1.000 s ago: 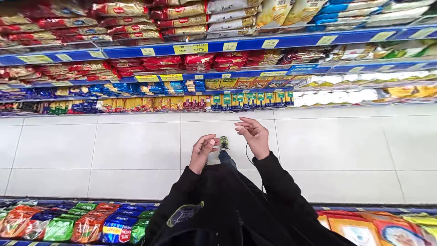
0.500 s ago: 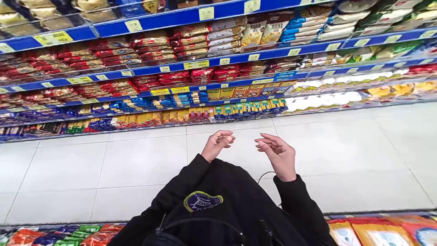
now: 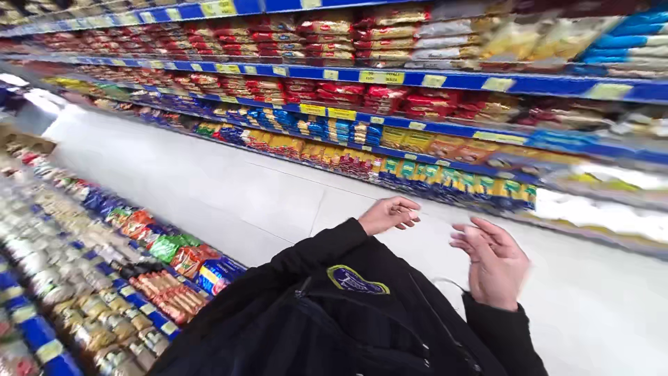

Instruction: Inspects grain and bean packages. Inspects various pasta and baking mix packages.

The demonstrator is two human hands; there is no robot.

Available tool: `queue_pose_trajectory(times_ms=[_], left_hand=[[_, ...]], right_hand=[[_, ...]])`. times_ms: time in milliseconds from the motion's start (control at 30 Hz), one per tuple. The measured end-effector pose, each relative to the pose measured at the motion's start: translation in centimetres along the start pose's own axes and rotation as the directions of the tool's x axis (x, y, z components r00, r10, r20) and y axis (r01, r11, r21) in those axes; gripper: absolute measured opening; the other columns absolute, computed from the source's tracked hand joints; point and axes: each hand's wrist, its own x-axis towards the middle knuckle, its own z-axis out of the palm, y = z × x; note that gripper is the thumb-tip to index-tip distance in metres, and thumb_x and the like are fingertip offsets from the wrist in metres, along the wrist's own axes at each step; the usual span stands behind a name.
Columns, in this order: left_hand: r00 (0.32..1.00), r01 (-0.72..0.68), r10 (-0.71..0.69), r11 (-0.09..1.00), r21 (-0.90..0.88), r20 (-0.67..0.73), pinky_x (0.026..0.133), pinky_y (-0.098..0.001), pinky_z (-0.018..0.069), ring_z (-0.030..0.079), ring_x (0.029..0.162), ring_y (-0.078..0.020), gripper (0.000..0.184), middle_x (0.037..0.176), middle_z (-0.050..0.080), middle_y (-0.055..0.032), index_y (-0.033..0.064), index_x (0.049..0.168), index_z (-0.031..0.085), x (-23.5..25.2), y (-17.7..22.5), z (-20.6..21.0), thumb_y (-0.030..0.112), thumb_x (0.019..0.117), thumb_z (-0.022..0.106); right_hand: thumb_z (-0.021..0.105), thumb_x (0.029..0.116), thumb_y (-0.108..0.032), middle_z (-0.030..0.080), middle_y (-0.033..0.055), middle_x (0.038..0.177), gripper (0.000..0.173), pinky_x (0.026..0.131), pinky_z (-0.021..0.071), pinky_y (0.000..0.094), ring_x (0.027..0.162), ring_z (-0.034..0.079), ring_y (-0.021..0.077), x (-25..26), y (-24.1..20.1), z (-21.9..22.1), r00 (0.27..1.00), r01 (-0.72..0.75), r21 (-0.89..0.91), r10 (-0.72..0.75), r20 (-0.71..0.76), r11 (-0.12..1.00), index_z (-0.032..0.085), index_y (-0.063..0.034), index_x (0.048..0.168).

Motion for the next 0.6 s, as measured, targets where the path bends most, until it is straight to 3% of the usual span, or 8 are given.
queue_pose_trajectory(times_ms=[100,200,433,600], left_hand=[[0.996,-0.011,0.009,1.0,-0.022,-0.093,0.073,-0.0417,0.0609,0.071,0.085,-0.0275,0.031,0.106,0.069,-0.0248,-0.0122,0.13,0.056,-0.3,0.1,1.3,0.0,0.1017,0.053],[0.995,-0.015,0.01,0.998,-0.055,-0.095,0.073,-0.0429,0.0604,0.07,0.086,-0.0294,0.031,0.108,0.068,-0.0259,-0.0123,0.13,0.056,0.3,-0.7,2.7,-0.003,0.1006,0.052],[0.994,0.044,-0.052,0.995,-0.084,-0.1,0.076,-0.0437,0.0598,0.07,0.091,-0.03,0.031,0.112,0.067,-0.0255,-0.0108,0.132,0.054,1.4,-1.5,5.5,-0.003,0.1022,0.05],[0.994,0.054,-0.052,0.998,0.016,-0.091,0.075,-0.0418,0.0612,0.072,0.09,-0.0267,0.033,0.11,0.07,-0.0231,-0.0098,0.132,0.055,2.7,-2.6,7.4,0.003,0.1023,0.054]], right_hand=[[0.064,0.0989,-0.019,0.076,-0.0034,0.104,0.028,0.068,0.0632,0.0268,0.083,0.074,0.0121,0.8,0.2,-1.4,0.991,0.005,0.002,-0.005,0.131,1.0,0.062,-0.0112,0.126],[0.059,0.1035,-0.019,0.076,-0.0036,0.109,0.026,0.071,0.0631,0.0268,0.088,0.074,0.0125,1.3,0.7,-3.7,0.971,0.013,0.02,-0.017,0.238,1.0,0.061,-0.0142,0.13],[0.056,0.1032,-0.015,0.076,-0.0009,0.107,0.024,0.069,0.063,0.0255,0.086,0.075,0.0129,1.7,1.0,-6.6,0.974,-0.031,0.058,0.017,0.228,0.998,0.063,-0.0121,0.127],[0.064,0.0985,-0.025,0.075,0.0029,0.106,0.034,0.069,0.0636,0.0296,0.084,0.074,0.0156,1.2,0.4,-8.6,0.993,-0.086,0.025,0.084,0.083,0.996,0.062,-0.006,0.126]])
